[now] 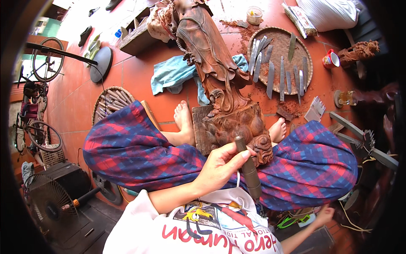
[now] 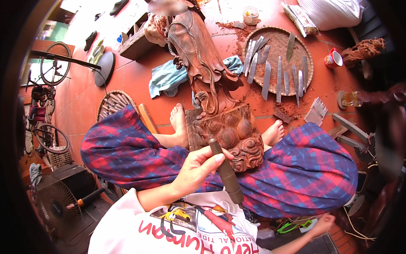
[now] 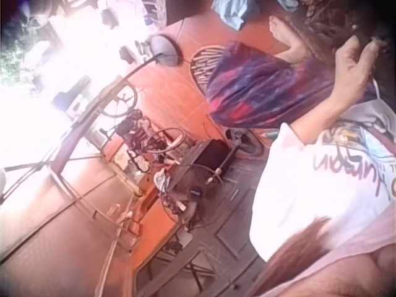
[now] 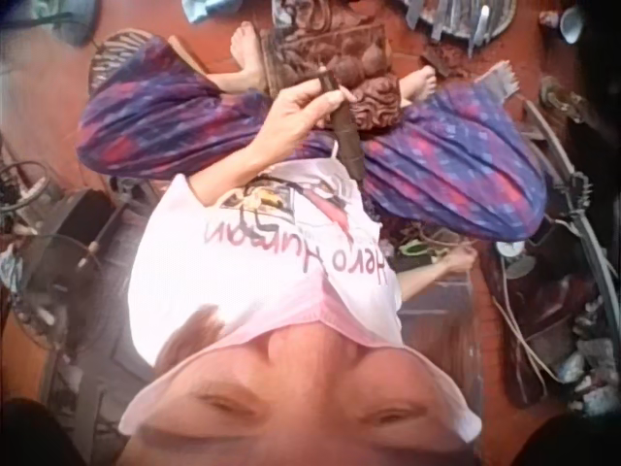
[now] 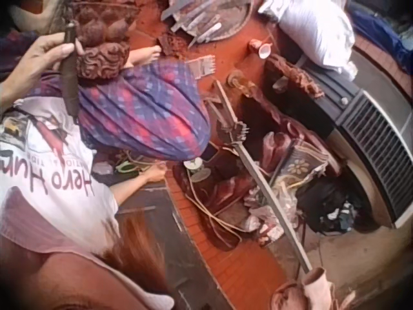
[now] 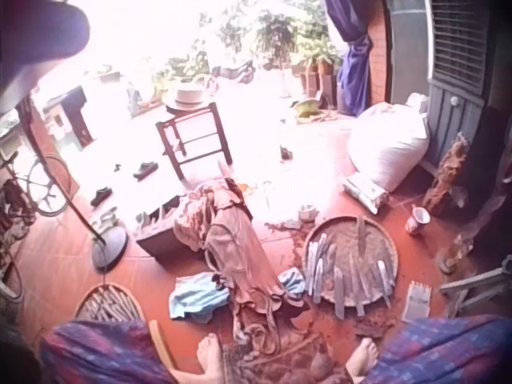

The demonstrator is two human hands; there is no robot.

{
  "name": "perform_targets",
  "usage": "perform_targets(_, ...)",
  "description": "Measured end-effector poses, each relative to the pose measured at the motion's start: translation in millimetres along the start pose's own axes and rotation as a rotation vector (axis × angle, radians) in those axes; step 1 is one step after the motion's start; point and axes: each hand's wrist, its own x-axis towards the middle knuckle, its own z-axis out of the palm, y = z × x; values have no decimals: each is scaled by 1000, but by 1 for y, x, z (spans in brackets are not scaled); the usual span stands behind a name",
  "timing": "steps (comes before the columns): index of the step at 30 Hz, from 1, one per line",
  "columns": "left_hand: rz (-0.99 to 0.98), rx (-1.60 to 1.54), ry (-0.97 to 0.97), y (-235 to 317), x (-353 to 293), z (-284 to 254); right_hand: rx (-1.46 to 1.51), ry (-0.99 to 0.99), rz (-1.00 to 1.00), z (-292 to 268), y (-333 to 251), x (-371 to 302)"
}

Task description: The person sits on the floor and uses a rotary carving tool to refine the details of a large wooden sculpture. They hold the tool with both hands, carefully working on the intricate patterns of the wood while surrounded by various carving chisels and tools.

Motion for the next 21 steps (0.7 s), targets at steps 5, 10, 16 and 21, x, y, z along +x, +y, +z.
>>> perform_targets(5, 43, -77, -157, 7, 23, 8, 1032, -18, -289, -177, -219, 4)
perform_targets(10, 110, 126, -99, 25, 23, -5, 971, -1324, -870, -163, -409, -72)
perform_targets(16, 235, 43, 108, 14, 26, -31, 810, -1689, -754, -139, -460, -113)
perform_targets(21, 334, 295, 240, 24, 42, -34, 953, -1441, -795, -121, -462, -124)
